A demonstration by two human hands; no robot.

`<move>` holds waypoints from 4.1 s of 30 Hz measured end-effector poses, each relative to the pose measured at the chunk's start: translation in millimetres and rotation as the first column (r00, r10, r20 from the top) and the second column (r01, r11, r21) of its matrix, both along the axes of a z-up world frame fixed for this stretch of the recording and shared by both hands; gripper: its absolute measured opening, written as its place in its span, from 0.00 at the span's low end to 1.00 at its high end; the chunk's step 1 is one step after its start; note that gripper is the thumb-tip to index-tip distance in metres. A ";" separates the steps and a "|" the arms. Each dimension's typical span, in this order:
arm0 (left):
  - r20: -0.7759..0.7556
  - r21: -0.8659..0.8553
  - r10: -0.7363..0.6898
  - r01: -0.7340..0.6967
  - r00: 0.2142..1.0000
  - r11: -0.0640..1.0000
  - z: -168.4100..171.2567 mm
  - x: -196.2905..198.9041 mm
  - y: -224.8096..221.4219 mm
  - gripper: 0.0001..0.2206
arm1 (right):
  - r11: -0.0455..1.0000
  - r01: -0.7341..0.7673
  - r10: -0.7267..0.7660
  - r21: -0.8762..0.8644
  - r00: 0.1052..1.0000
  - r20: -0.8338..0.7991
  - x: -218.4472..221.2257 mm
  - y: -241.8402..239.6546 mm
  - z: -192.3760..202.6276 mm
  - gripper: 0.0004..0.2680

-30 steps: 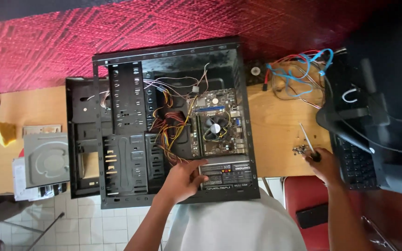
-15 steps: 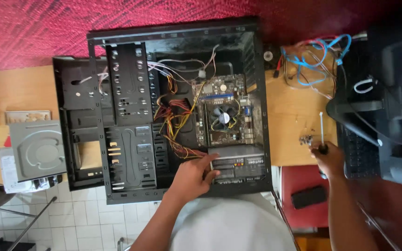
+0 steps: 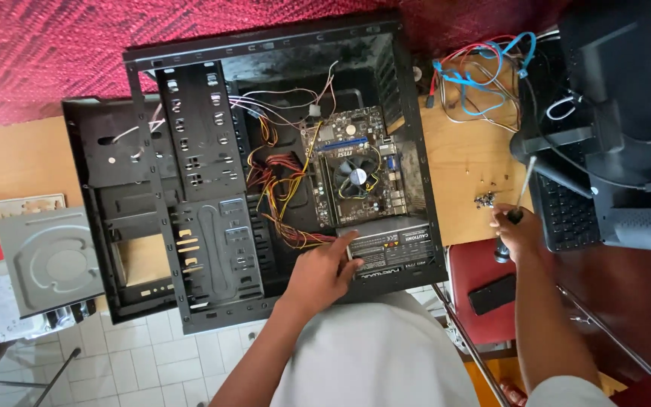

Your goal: Installing a power supply unit into a desktop computer case and securing it with screws using a screwdriver.

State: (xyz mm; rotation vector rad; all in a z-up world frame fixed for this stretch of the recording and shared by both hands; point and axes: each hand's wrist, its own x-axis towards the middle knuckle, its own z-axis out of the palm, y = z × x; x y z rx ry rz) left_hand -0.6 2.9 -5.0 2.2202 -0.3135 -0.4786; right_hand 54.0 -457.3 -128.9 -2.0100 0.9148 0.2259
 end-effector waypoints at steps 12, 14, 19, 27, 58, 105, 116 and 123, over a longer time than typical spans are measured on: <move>0.309 0.146 0.024 -0.073 0.951 0.987 36.7 6.0 -1.0 0.29 | 0.538 -0.429 -0.129 0.726 0.809 0.574 -51.8 125.6 194.0 0.06; 0.443 0.097 0.046 -0.100 0.895 0.990 77.5 15.2 6.4 0.28 | 0.506 -0.494 -0.073 0.707 0.792 0.606 -53.2 159.6 212.5 0.06; 0.581 -0.498 0.072 0.284 0.811 0.819 138.1 17.1 11.8 0.12 | 0.474 -0.436 -0.024 0.765 0.862 0.506 -69.6 229.1 215.3 0.09; 0.502 -0.449 0.235 0.018 0.832 0.893 92.2 1.9 14.6 0.09 | 0.281 -0.234 0.070 0.931 0.972 0.223 -51.5 267.9 217.9 0.12; -0.474 -0.804 0.272 -0.537 0.838 0.256 100.3 7.6 -21.0 0.08 | 0.062 -0.896 0.994 -0.439 0.096 -0.056 -8.2 146.3 291.2 0.22; -0.419 0.493 0.341 -0.105 0.842 0.863 76.2 4.5 -23.8 0.47 | 0.913 -0.399 0.378 0.087 0.906 0.190 -12.1 18.8 183.7 0.17; -0.697 0.214 0.218 -0.092 0.683 0.973 73.5 24.4 -50.1 0.52 | 0.819 -0.569 0.561 -0.074 0.766 0.314 -24.6 -9.9 126.5 0.17; -0.580 0.410 0.287 -0.031 0.763 0.912 76.2 15.2 -68.6 0.51 | 0.602 -0.792 0.783 -0.101 0.561 0.268 -37.4 -12.1 109.3 0.15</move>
